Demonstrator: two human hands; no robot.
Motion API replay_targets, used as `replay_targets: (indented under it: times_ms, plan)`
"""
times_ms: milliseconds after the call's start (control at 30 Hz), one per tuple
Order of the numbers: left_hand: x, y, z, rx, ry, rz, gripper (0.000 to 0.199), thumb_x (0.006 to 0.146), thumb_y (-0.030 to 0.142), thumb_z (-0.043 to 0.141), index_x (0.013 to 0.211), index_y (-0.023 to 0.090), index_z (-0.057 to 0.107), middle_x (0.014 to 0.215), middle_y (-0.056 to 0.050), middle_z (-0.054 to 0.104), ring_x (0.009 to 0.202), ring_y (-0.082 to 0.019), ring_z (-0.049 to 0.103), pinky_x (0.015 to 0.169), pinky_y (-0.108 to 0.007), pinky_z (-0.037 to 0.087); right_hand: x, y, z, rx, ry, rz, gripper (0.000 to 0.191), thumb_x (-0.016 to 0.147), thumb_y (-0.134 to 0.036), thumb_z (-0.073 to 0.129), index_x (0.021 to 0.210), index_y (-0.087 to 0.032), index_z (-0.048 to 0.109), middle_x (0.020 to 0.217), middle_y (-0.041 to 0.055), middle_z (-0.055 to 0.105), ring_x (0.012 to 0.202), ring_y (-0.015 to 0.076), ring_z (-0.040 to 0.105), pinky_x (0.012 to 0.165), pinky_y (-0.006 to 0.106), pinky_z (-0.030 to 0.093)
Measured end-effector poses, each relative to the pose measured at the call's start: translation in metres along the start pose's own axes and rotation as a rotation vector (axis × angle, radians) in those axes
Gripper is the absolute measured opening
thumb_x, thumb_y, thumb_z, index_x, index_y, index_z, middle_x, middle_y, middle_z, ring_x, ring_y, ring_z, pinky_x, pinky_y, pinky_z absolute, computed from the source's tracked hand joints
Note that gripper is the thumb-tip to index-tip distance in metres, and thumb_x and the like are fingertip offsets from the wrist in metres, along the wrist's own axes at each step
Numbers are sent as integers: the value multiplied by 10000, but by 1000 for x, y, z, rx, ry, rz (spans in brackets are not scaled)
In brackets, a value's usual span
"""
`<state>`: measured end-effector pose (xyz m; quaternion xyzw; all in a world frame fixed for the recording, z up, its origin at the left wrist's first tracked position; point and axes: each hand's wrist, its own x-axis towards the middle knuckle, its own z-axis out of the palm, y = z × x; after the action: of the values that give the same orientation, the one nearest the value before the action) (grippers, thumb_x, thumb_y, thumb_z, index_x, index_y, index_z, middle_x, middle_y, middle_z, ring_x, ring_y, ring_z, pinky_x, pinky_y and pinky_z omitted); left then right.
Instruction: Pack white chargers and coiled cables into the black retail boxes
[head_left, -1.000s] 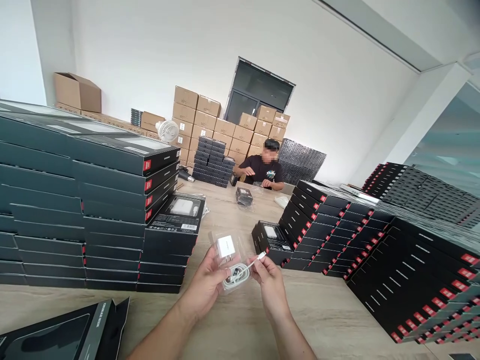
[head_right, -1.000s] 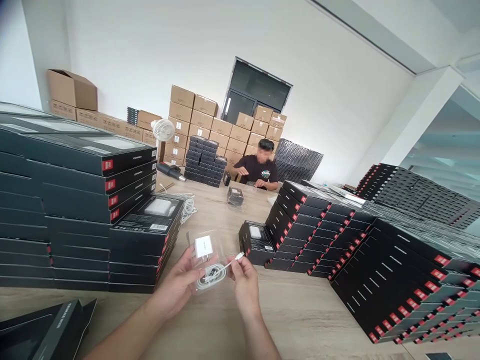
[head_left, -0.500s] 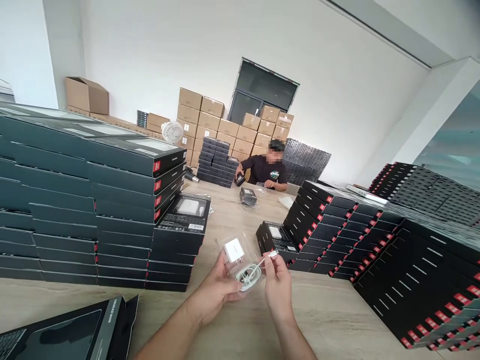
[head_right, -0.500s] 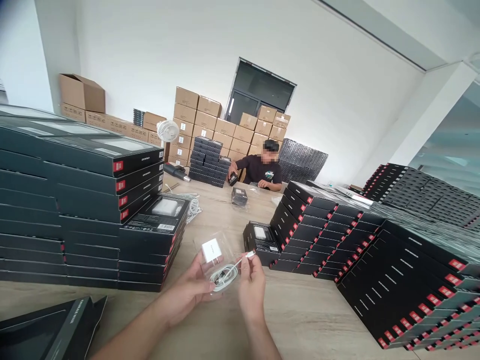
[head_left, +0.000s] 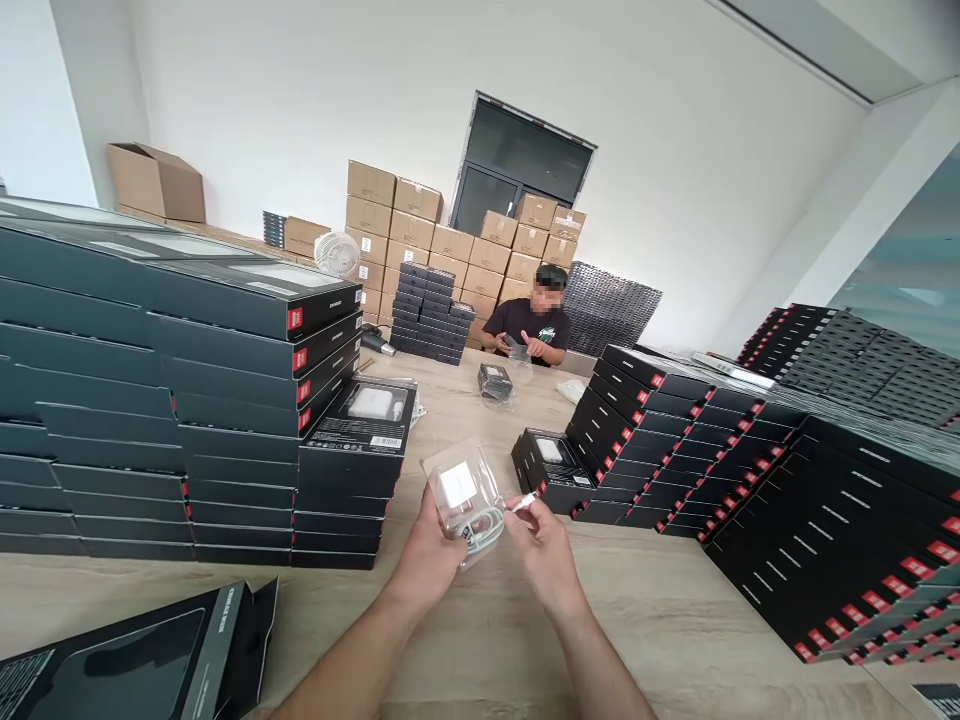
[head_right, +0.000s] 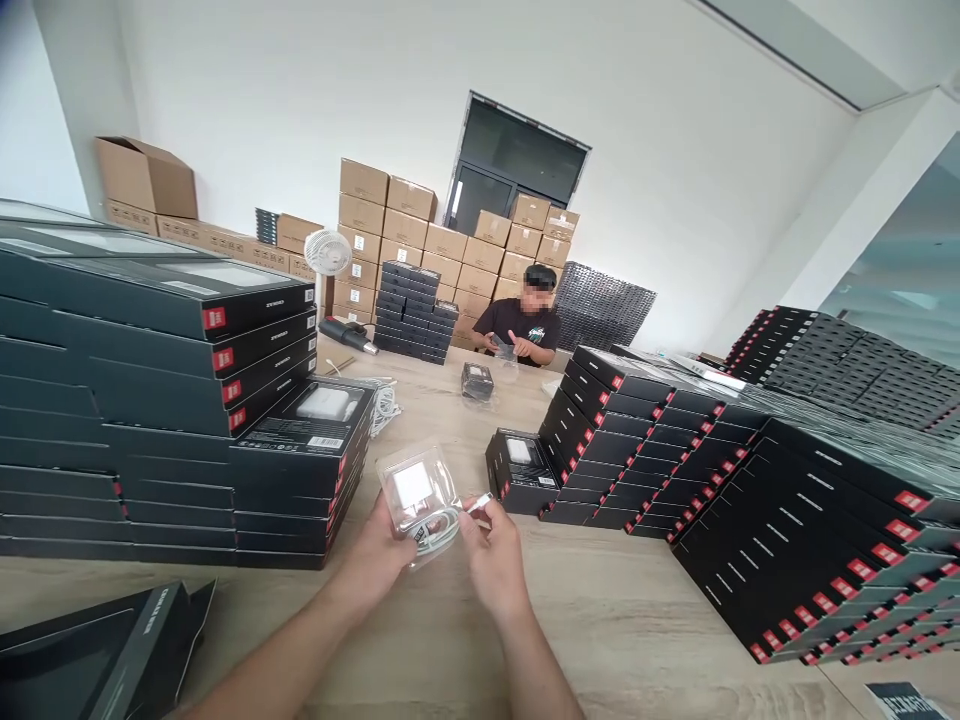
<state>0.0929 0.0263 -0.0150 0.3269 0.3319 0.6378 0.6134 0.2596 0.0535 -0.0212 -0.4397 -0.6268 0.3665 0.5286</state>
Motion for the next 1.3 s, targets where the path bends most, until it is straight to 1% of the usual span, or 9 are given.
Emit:
replay_targets:
  times_ms: [167,300,500,667,800,900,1067,1233,1300]
  plan:
    - [-2,3,3,210,29,-30,1095,516,-19,555,1533,221,228,1155,-112,709,1006,-263,684,783,-315,520,0,7,1,-25,80,15,340,862,-524,608,828,-192,669,838,59,728,795,218,653,772,328,513]
    - [0,-3,0,213,17,-49,1114,529,-11,564,1547,229,180,1211,-128,687,1059,-267,672,829,-330,518,4,16,1,114,129,86,404,780,-585,672,835,-186,645,826,72,727,753,227,662,754,369,552]
    - [3,-11,-5,176,-8,-46,1065,545,-1,611,1508,266,243,1211,-127,687,1039,-274,674,833,-363,531,6,19,4,121,172,85,454,766,-628,655,832,-180,627,814,76,711,735,226,660,725,377,565]
    - [-2,-6,-2,144,-94,-61,726,573,39,665,1269,214,557,1184,-118,700,1040,-291,677,811,-365,536,-2,8,12,-86,213,-87,362,885,-489,592,1023,-171,695,949,94,718,874,233,654,827,351,524]
    - [-7,-2,9,-6,-150,15,452,614,111,728,1061,172,693,1130,-99,735,1133,-285,644,961,-352,474,-5,2,15,-280,178,-261,371,970,-388,473,1186,-188,697,1111,132,696,1031,249,640,906,365,499]
    - [-8,1,15,-184,-99,-24,452,626,160,750,1073,176,690,1120,-95,745,1128,-296,650,991,-382,460,-4,4,15,-292,196,-262,391,971,-390,476,1218,-172,686,1086,133,704,997,243,652,893,365,505]
    - [-8,5,14,-262,-44,-100,456,655,191,773,1096,181,661,1080,-93,753,1096,-292,668,976,-407,475,-3,5,11,-273,229,-170,461,926,-402,565,1296,-133,621,836,72,716,697,192,641,692,313,526]
    - [-7,2,14,-251,-37,-85,414,719,238,750,1118,195,650,1121,-78,739,1081,-266,665,934,-379,495,-1,-7,11,-550,177,-372,380,959,-353,477,1186,-177,727,886,117,723,788,235,662,759,355,510]
    - [-6,0,14,-273,-27,-60,409,704,221,751,1100,189,657,1106,-74,741,1055,-258,671,930,-368,493,-1,-9,14,-522,146,-352,371,958,-357,477,1149,-185,745,880,112,730,762,227,660,745,351,514]
